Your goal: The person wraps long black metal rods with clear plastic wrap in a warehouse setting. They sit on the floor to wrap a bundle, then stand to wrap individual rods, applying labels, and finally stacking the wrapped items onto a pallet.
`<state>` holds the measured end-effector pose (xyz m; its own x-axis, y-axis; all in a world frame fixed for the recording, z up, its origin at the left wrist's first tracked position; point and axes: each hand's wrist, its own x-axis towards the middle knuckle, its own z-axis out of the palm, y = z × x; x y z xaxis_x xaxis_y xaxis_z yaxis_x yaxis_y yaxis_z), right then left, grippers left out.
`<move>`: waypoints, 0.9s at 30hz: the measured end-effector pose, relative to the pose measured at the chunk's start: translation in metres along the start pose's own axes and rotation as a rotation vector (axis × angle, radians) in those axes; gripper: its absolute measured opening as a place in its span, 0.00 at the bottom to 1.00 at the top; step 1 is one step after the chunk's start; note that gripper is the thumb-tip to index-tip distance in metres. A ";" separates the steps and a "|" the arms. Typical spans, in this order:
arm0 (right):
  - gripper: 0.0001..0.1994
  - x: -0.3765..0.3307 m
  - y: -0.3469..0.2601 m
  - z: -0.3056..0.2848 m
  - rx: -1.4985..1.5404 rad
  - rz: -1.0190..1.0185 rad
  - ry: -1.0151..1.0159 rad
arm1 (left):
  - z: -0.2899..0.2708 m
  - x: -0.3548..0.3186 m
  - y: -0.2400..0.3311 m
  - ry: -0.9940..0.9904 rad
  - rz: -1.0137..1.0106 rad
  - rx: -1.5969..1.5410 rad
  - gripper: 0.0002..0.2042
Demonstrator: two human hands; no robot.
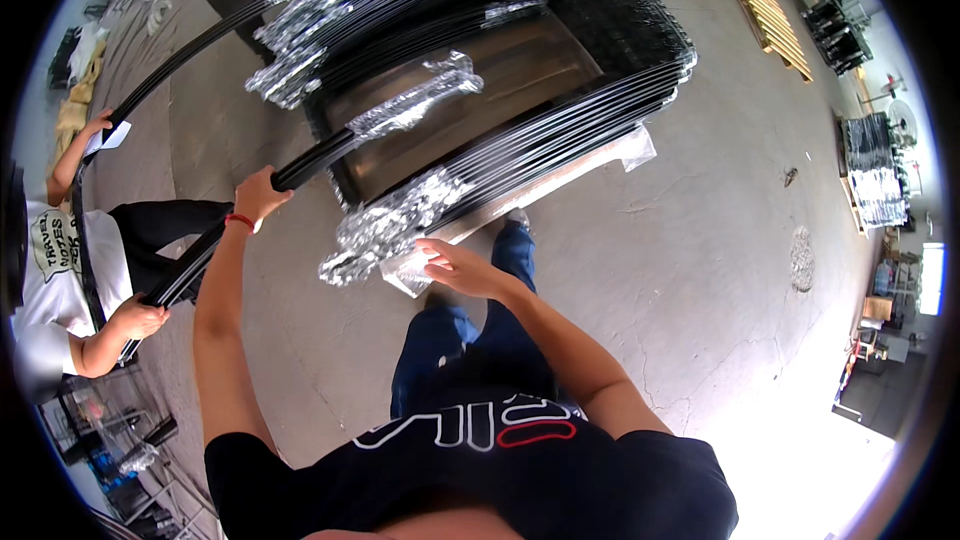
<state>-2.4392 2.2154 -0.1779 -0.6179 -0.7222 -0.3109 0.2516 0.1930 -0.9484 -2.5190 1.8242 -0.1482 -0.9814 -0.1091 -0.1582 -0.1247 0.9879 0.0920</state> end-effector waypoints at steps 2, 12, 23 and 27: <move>0.25 0.016 0.011 -0.034 0.180 -0.024 0.047 | 0.004 0.016 0.050 0.013 0.052 -0.025 0.20; 0.18 0.127 -0.005 -0.222 1.443 -0.014 0.368 | 0.001 0.091 0.265 -0.020 0.164 -0.128 0.21; 0.09 0.135 0.002 -0.371 1.505 0.088 0.789 | 0.041 0.183 0.388 -0.242 0.159 -0.140 0.18; 0.09 0.151 0.022 -0.394 1.486 0.080 0.819 | 0.064 0.201 0.390 -0.321 0.160 -0.163 0.23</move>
<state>-2.8204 2.3729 -0.2705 -0.6445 -0.1432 -0.7511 0.4342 -0.8771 -0.2054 -2.7554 2.1942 -0.2072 -0.8977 0.1102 -0.4265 -0.0210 0.9564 0.2912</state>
